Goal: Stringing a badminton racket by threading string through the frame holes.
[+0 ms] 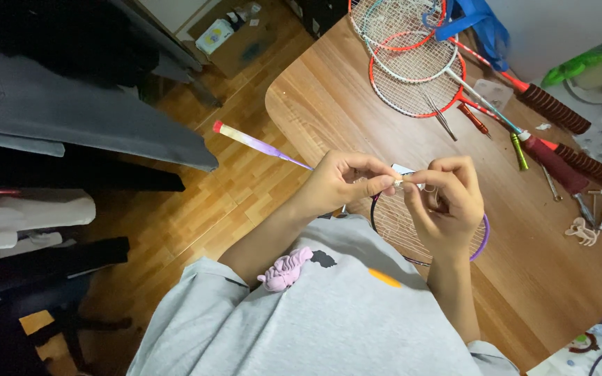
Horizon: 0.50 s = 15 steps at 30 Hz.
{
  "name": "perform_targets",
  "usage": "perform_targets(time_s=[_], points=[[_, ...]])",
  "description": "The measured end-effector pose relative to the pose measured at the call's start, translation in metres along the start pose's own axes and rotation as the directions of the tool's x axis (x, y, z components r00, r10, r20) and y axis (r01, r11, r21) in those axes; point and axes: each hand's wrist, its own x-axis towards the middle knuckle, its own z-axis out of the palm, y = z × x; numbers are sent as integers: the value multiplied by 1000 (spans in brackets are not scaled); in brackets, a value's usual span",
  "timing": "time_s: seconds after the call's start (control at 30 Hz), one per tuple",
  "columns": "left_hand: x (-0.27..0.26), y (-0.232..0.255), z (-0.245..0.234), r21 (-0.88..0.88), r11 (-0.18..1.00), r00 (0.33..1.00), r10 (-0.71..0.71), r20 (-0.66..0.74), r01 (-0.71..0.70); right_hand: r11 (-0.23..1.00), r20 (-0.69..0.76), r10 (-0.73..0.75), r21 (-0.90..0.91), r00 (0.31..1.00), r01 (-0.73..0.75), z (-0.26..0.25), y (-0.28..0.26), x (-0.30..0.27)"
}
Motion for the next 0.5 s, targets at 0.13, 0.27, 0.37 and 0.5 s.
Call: perform_targets(time_s=[0.13,0.27,0.37,0.5], points=[[1,5,4,-21,1000,1000,5,-2,-5,1000,-28,17,-25,999,-18,2,-1,0],[2,5,5,-16,1000,1000,1,10,-1,999,-53,22,-37,998,-24,3,-1,-1],[2,4,4,-31,999,1000,-11,0,11,999,-55,20,-36,998,-22,4,1,-2],[1,3,3,-17,999,999,-32,-15,32,1000,-53,21,-12,998,-22,5,0,-2]])
